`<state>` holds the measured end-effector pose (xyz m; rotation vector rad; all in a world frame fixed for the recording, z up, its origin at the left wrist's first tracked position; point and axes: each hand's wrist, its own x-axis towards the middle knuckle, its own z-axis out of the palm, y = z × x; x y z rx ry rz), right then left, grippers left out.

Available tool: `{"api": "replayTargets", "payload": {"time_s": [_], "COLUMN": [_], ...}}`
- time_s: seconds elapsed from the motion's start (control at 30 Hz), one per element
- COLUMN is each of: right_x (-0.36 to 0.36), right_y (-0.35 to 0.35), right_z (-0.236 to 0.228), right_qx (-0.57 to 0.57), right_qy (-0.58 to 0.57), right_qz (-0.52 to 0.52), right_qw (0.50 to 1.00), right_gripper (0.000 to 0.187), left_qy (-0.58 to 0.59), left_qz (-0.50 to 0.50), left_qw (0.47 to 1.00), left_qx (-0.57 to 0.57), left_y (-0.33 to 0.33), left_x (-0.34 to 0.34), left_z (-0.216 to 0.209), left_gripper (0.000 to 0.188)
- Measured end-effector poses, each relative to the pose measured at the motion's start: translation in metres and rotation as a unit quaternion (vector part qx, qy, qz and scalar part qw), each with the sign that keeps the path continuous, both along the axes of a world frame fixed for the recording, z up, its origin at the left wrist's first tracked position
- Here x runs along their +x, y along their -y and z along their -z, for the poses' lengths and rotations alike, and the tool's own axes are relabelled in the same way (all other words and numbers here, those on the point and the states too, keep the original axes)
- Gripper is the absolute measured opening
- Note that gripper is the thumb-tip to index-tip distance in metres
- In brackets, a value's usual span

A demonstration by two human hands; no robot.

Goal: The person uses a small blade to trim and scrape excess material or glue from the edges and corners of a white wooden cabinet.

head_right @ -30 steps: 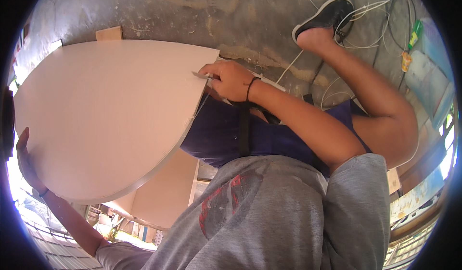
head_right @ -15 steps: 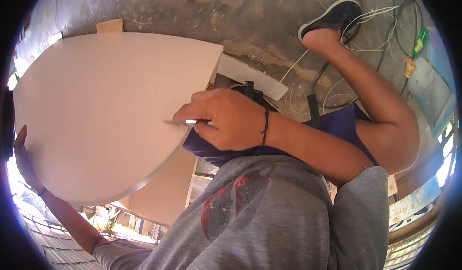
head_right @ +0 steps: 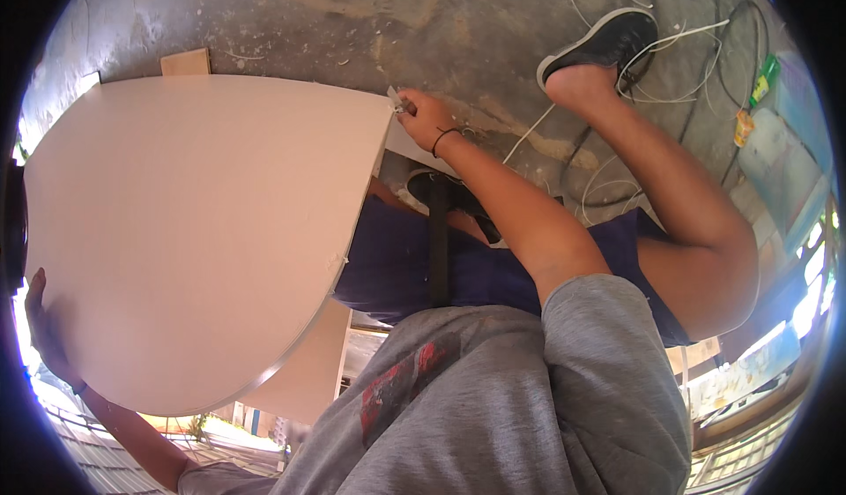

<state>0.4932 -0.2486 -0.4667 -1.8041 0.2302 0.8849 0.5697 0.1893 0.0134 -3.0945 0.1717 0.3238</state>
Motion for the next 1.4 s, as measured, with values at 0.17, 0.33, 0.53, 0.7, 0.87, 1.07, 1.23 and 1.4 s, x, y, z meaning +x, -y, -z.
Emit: {"api": "replayTargets", "payload": {"time_s": [0.17, 0.33, 0.53, 0.7, 0.87, 1.07, 1.23, 1.4], "right_x": [0.008, 0.026, 0.039, 0.031, 0.033, 0.043, 0.043, 0.039], "right_y": [-0.007, 0.002, 0.024, 0.009, 0.011, 0.024, 0.004, 0.006], "right_z": [0.011, -0.036, -0.017, 0.012, -0.026, -0.029, 0.012, -0.027], "right_qx": [-0.007, 0.140, 0.081, 0.020, 0.110, 0.114, 0.054, 0.132], "right_qy": [0.004, -0.027, 0.057, 0.058, 0.068, 0.007, 0.009, 0.091], "right_qz": [-0.033, -0.103, -0.181, -0.215, -0.201, -0.207, -0.176, -0.228], "right_qw": [0.999, 0.984, 0.978, 0.975, 0.971, 0.972, 0.983, 0.960], "right_gripper": [0.027, 0.028, 0.035, 0.035, 0.033, 0.034, 0.036, 0.036], "left_qy": [-0.048, -0.043, -0.050, -0.079, -0.061, -0.035, -0.058, -0.048], "left_qz": [-0.091, -0.194, -0.021, -0.086, -0.103, 0.066, 0.130, 0.103], "left_qw": [0.994, 0.977, 0.998, 0.989, 0.992, 0.997, 0.990, 0.993], "left_qx": [-0.049, -0.073, -0.022, -0.093, 0.034, 0.024, -0.006, 0.039], "left_y": [-0.028, -0.045, -0.026, -0.039, -0.037, -0.013, -0.001, -0.013], "left_x": [-0.006, -0.021, -0.006, -0.006, -0.012, 0.002, 0.014, 0.001], "left_z": [-0.013, -0.022, -0.012, -0.020, -0.021, -0.006, -0.003, -0.010], "left_gripper": [0.031, 0.030, 0.030, 0.027, 0.026, 0.035, 0.040, 0.040]}}
